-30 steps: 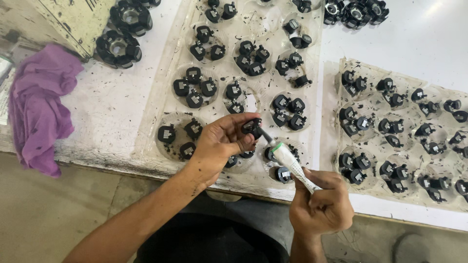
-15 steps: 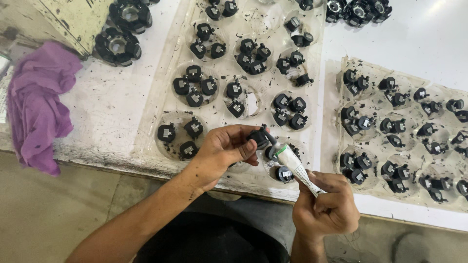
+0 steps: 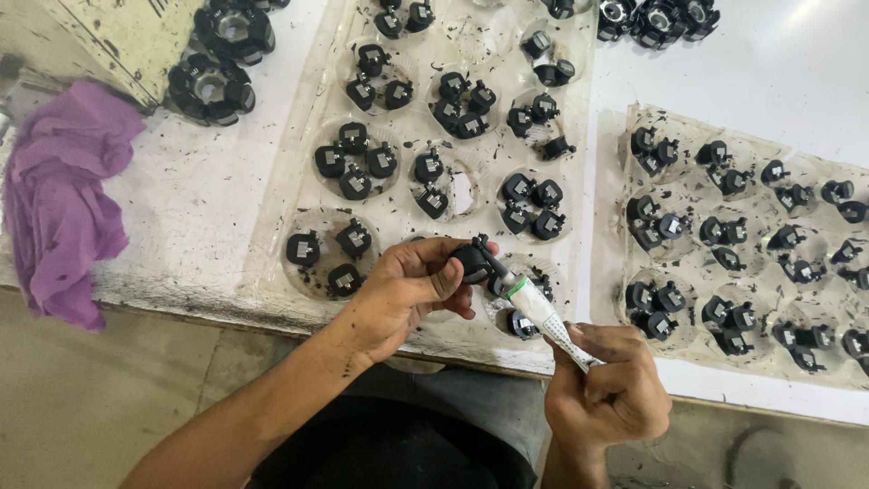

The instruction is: The person picks up black plastic plug components one at a time from blister trays on the workbench and squeezes adhesive from a small tube onto each component, then places it back in the tray. They repeat this gluing cycle across many components, occasionally repositioning parts in the trays.

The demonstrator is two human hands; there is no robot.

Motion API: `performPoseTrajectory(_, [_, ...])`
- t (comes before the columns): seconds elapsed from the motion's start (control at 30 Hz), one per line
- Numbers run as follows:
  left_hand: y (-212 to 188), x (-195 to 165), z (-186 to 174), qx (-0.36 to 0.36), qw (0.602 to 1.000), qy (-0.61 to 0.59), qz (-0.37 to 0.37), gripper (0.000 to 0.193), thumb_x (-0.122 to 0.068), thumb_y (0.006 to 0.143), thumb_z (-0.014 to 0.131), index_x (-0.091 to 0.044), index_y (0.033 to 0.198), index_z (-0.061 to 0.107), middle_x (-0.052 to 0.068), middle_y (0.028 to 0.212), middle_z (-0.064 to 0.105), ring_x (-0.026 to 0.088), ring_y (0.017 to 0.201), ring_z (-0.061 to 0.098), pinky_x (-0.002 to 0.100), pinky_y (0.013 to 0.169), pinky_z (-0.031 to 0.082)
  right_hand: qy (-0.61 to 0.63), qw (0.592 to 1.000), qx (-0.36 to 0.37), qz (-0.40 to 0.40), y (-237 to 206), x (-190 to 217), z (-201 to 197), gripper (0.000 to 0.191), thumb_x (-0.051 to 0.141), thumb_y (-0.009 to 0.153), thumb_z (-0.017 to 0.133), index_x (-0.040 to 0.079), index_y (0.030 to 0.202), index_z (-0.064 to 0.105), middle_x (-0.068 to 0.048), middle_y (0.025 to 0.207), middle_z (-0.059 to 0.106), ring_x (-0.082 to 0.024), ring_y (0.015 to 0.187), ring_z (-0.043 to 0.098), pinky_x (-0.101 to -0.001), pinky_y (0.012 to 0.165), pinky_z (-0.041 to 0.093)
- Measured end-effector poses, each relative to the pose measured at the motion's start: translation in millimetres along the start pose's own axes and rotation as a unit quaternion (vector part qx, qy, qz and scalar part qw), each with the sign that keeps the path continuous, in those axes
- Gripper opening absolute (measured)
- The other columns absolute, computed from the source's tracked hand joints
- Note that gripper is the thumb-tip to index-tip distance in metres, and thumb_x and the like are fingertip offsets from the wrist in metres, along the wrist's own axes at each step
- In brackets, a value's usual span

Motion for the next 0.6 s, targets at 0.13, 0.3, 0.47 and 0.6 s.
performPoseTrajectory(0.13, [1, -7, 8, -0.011, 1.000, 0.004, 0.028, 0.033, -0.011, 0.092, 0.074, -0.001, 0.123, 0.072, 0.007, 0.103, 0.076, 0.016, 0.078, 0.069, 0.032, 0.077, 0.061, 0.001, 1.000, -0.011, 0.001, -8, -13, -9, 0.051, -0.017, 0.083, 0.082, 0.009, 0.074, 0.039, -0.017, 0.089, 0.067, -0.020, 0.083, 0.073, -0.0288, 0.069, 0.059])
performPoseTrajectory(0.3, [43, -39, -2, -0.115, 0.952, 0.258, 0.116, 0.043, 0.009, 0.074, 0.081, -0.003, 0.114, 0.073, 0.012, 0.102, 0.076, 0.015, 0.084, 0.076, 0.030, 0.077, 0.069, 0.177, 0.971, -0.162, -0.005, -8, -57, -28, 0.034, -0.015, 0.093, 0.079, 0.005, 0.086, 0.052, -0.018, 0.099, 0.072, -0.020, 0.090, 0.073, -0.0319, 0.071, 0.062])
performPoseTrajectory(0.47, [104, -71, -6, -0.016, 0.900, 0.376, 0.222, 0.045, 0.003, 0.071, 0.088, -0.004, 0.112, 0.070, 0.010, 0.111, 0.076, 0.013, 0.096, 0.074, 0.026, 0.084, 0.064, 0.488, 0.821, -0.204, 0.217, -10, -83, -46, 0.021, -0.006, 0.099, 0.074, 0.007, 0.096, 0.058, -0.016, 0.099, 0.070, -0.027, 0.094, 0.074, -0.0361, 0.087, 0.062])
performPoseTrajectory(0.6, [147, -82, 3, -0.032, 0.770, 0.590, 0.239, 0.038, -0.014, 0.070, 0.091, -0.008, 0.103, 0.074, 0.004, 0.096, 0.079, 0.012, 0.085, 0.078, 0.027, 0.076, 0.062, 0.578, 0.681, -0.237, 0.381, 1, -99, -49, 0.018, -0.006, 0.096, 0.071, 0.007, 0.102, 0.060, -0.014, 0.103, 0.070, -0.027, 0.096, 0.071, -0.0376, 0.092, 0.060])
Point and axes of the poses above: each hand's wrist, its own y-axis towards the middle knuckle, its own z-axis out of the palm, x = y × z, the point moved 3 cm from there along y, towards the middle knuckle
